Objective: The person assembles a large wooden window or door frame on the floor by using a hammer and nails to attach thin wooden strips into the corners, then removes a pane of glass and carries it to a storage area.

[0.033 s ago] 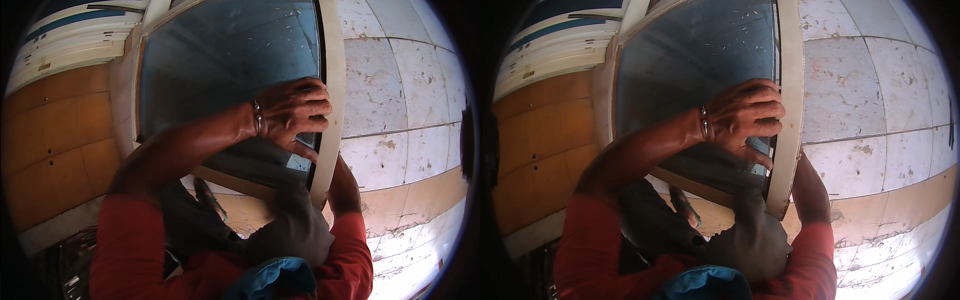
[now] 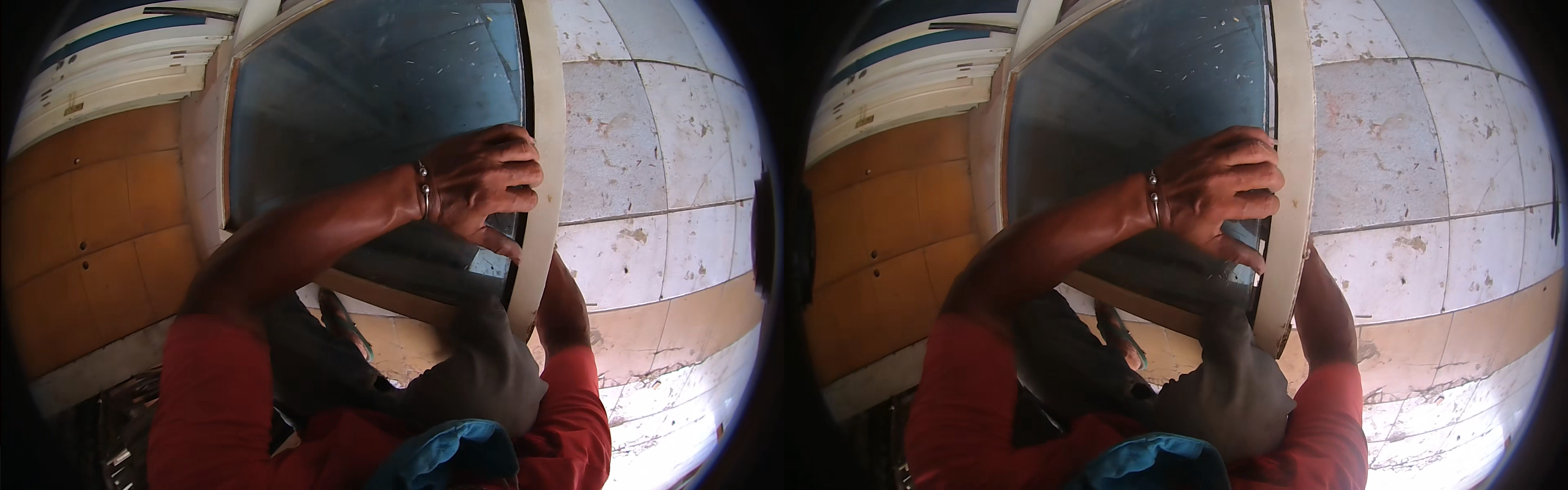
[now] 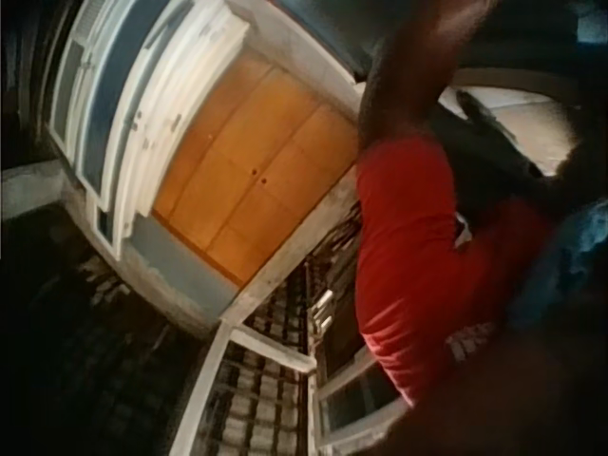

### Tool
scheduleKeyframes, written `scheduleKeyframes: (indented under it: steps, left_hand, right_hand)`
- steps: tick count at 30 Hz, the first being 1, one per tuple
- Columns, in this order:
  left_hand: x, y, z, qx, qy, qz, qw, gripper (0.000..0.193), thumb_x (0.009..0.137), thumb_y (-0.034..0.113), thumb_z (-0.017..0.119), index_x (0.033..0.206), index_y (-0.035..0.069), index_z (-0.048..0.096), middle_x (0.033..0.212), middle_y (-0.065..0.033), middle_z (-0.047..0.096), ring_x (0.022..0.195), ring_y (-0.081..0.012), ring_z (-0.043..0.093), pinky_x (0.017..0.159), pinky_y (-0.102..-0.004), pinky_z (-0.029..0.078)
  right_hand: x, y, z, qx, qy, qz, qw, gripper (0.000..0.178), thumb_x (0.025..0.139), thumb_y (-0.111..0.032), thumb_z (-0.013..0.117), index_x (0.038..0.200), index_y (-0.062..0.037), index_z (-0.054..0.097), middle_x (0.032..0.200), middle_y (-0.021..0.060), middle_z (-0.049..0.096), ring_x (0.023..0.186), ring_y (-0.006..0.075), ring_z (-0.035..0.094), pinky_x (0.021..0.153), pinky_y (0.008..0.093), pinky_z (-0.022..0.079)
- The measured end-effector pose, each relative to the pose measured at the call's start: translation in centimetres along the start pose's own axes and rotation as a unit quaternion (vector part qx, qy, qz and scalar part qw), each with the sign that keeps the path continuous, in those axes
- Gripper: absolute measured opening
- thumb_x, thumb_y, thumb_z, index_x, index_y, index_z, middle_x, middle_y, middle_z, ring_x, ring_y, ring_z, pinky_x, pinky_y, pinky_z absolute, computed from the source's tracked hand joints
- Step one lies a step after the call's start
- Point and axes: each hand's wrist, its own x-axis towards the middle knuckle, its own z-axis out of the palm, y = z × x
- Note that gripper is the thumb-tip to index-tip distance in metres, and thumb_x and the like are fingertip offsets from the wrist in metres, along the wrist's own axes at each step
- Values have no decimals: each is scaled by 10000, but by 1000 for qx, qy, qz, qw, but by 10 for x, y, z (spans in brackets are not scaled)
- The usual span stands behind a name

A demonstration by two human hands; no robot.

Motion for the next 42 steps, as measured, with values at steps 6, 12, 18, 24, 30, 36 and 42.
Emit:
scheduleKeyframes:
  steps: [6, 12, 18, 24, 30, 36, 42]
  left_hand:
    - [-22, -1, -5, 38, 44, -21, 998, 518, 760, 571, 674, 938, 89, 609, 968, -72, 556, 978, -261, 552, 961, -471, 439]
    - [-35, 25, -4, 24, 32, -95, 995, 556, 771, 582, 651, 1038, 96, 620, 1135, -103, 558, 1178, -298, 505, 1051, -486, 375]
    - [-23, 25, -11, 14, -15, -50, 999, 527, 828, 554, 606, 1059, 81, 636, 1170, -92, 573, 1206, -278, 506, 1061, -488, 359]
    - [18, 16, -12, 4, -86, 17, 996, 473, 842, 526, 590, 728, 68, 611, 844, -66, 580, 875, -238, 570, 905, -403, 437]
    - [27, 16, -11, -32, -42, 1, 999, 536, 813, 483, 646, 474, 107, 469, 575, -16, 439, 602, -200, 478, 650, -335, 381]
    - [29, 17, -21, -46, -1, 7, 999, 476, 804, 418, 664, 473, 116, 504, 538, -9, 463, 581, -190, 501, 660, -327, 391]
    - [22, 19, -17, -28, 8, -15, 999, 444, 859, 371, 615, 493, 124, 565, 518, -2, 507, 564, -191, 521, 665, -337, 399]
  right_hand:
    - [2, -1, 3, -5, -5, 0, 1000, 268, 850, -131, 631, 1091, -14, 636, 1020, 124, 670, 840, 210, 665, 738, 319, 537]
    - [-5, 1, -1, -6, 4, 0, 1000, 263, 849, -124, 626, 1088, -13, 639, 1026, 132, 671, 845, 216, 667, 743, 322, 537]
    - [-2, 2, -2, -5, 4, -4, 1000, 259, 849, -117, 621, 1084, -11, 642, 1032, 141, 673, 851, 221, 668, 748, 325, 537]
    - [-7, -12, -7, -20, 15, -26, 999, 255, 848, -110, 617, 1081, -10, 645, 1038, 149, 674, 856, 227, 670, 753, 328, 537]
    - [-20, -41, -9, -128, 68, -81, 986, 251, 848, -103, 612, 1078, -9, 648, 1044, 158, 675, 861, 233, 672, 758, 331, 537]
    - [-75, -84, -35, -566, 302, -201, 740, 244, 857, -119, 641, 1083, -29, 658, 1067, 174, 664, 980, 323, 636, 884, 396, 486]
    - [-120, -159, 81, -56, 284, -216, 932, 700, 955, -533, 459, 1331, 57, 448, 1237, 195, 557, 1190, 282, 493, 987, 393, 392]
